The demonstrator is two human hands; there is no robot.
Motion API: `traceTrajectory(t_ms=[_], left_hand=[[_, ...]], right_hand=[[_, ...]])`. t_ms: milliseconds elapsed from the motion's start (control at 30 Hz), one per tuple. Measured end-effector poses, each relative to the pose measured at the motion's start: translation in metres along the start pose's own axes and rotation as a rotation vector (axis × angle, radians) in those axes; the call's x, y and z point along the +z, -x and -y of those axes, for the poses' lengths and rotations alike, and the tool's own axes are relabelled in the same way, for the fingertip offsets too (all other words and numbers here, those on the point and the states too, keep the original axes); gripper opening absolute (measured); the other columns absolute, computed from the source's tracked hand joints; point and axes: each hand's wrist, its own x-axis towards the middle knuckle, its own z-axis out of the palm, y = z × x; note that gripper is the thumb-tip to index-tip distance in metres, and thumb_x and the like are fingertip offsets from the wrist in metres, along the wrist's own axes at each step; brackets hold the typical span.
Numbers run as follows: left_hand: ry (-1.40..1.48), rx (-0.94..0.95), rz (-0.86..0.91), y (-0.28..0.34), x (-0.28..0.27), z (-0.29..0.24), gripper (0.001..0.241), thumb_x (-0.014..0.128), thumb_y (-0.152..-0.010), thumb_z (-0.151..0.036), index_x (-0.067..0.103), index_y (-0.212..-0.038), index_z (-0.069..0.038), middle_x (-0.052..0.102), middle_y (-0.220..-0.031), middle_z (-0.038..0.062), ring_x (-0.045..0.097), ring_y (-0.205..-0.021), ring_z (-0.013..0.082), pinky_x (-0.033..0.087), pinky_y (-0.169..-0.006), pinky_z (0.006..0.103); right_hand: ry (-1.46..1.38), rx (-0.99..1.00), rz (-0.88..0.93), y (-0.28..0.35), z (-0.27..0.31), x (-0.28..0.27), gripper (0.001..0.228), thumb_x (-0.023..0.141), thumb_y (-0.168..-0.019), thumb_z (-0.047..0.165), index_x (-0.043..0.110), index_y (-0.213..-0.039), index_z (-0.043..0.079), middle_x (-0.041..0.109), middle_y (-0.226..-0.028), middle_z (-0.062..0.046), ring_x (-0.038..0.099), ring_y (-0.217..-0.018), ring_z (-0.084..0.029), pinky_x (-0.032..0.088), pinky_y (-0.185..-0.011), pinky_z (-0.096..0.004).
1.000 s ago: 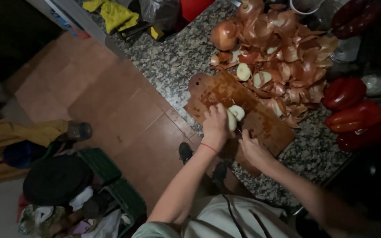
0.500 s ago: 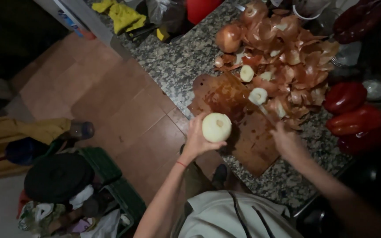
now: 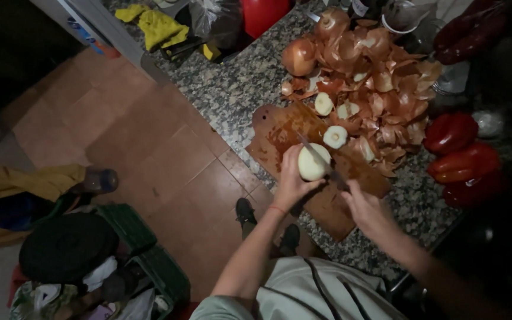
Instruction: Peel and cut onions on a wooden cutting board at a kitchen counter.
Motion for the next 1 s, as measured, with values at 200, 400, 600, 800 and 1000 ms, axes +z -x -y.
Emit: traceTrajectory(t_ms=[200, 400, 600, 800, 1000], left_hand=[[-0.126, 0.000, -0.026, 0.000, -0.029, -0.028, 0.117, 0.097, -0.064, -0.039, 0.030, -0.152, -0.001, 0.037, -0.149, 0.025, 0.039, -0.137, 0.0466, 0.039, -0.112, 0.0544], [-0.122, 0.015, -0.028, 0.003, -0.032, -0.027, 0.091, 0.092, -0.076, -0.034, 0.044, -0.147, -0.004, 0.049, -0.143, 0.018, 0.049, -0.135, 0.0394, 0.045, -0.112, 0.0494], [-0.127, -0.020, -0.026, 0.002, -0.036, -0.033, 0.084, 0.091, -0.075, -0.035, 0.050, -0.139, 0.000, 0.054, -0.131, 0.017, 0.054, -0.124, 0.0364, 0.048, -0.105, 0.0461], [-0.119, -0.056, -0.011, 0.001, -0.040, -0.040, 0.083, 0.092, -0.074, -0.033, 0.051, -0.138, 0.001, 0.056, -0.126, 0.017, 0.055, -0.120, 0.0367, 0.048, -0.102, 0.0463], [-0.127, -0.086, 0.016, 0.000, -0.040, -0.039, 0.081, 0.092, -0.073, -0.031, 0.052, -0.136, 0.001, 0.057, -0.125, 0.016, 0.056, -0.120, 0.0369, 0.049, -0.101, 0.0459]], right_hand=[[0.259, 0.260, 0.140, -0.001, 0.036, -0.003, 0.026, 0.050, -0.105, 0.025, 0.045, -0.120, 0.004, 0.066, -0.065, -0.021, 0.066, -0.053, -0.039, 0.047, -0.047, -0.050], [0.315, 0.133, 0.042, 0.006, 0.010, 0.020, 0.024, 0.053, -0.103, 0.026, 0.046, -0.106, 0.003, 0.065, -0.062, -0.020, 0.067, -0.052, -0.037, 0.049, -0.043, -0.048], [0.414, 0.237, 0.158, 0.001, 0.027, 0.021, 0.031, 0.049, -0.105, 0.031, 0.041, -0.107, 0.001, 0.067, -0.065, -0.021, 0.067, -0.057, -0.041, 0.051, -0.047, -0.050], [0.175, 0.349, 0.211, -0.009, 0.026, 0.023, 0.030, 0.046, -0.106, 0.026, 0.037, -0.108, -0.002, 0.067, -0.073, -0.029, 0.067, -0.064, -0.047, 0.052, -0.057, -0.054], [0.391, 0.385, 0.320, -0.028, 0.059, 0.016, 0.033, 0.042, -0.109, 0.029, 0.037, -0.121, -0.002, 0.071, -0.088, -0.030, 0.067, -0.078, -0.043, 0.054, -0.069, -0.053]])
